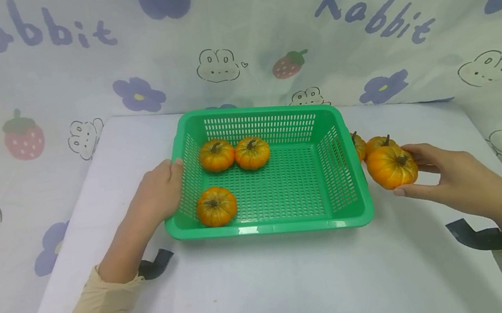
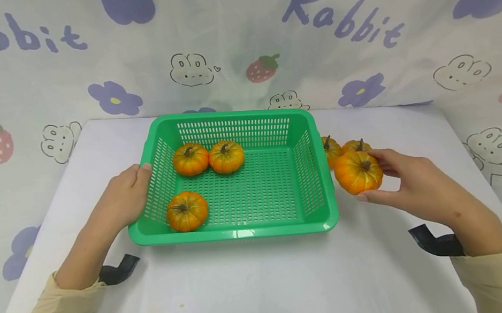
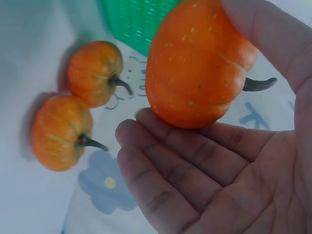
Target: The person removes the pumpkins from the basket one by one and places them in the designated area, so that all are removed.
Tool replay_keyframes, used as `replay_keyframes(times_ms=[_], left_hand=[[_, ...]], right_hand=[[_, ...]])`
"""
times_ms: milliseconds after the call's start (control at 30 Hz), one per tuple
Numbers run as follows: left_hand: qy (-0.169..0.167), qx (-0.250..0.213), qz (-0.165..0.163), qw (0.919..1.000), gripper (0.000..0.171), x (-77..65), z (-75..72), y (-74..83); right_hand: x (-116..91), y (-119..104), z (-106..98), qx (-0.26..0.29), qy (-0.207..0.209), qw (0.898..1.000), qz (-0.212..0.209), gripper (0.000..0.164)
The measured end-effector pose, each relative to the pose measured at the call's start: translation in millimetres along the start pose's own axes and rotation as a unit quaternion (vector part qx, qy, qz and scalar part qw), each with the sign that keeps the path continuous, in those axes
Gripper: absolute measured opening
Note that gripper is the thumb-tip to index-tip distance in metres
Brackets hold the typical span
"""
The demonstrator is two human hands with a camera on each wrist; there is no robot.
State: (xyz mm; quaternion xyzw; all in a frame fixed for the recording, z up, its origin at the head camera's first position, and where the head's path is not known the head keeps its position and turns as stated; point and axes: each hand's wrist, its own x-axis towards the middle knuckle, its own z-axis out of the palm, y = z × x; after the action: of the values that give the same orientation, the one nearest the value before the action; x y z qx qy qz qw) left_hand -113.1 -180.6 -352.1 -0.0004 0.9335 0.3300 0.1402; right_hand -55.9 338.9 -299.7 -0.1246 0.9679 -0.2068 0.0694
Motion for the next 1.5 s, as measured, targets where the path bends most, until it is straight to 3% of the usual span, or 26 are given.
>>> replay_keyframes(times_ms=[567, 1067, 1500], left_hand=[[-0.006, -0.009, -0.004, 0.9999, 0.061, -0.4, -0.8, 0.5], [-0.002, -0.007, -0.004, 1.0000, 0.062, 0.7, -0.9, 0.1], [-0.007, -0.008, -0.008, 0.9999, 0.062, 1.0, -1.2, 0.4]], right_hand=[[11, 17, 42, 0.031, -0.056, 0.997, 0.043, 0.091], [19, 27, 60, 0.056, -0.072, 0.995, 0.034, 0.088], [27, 26, 70, 0.044, -0.073, 0.996, 0.036, 0.089]])
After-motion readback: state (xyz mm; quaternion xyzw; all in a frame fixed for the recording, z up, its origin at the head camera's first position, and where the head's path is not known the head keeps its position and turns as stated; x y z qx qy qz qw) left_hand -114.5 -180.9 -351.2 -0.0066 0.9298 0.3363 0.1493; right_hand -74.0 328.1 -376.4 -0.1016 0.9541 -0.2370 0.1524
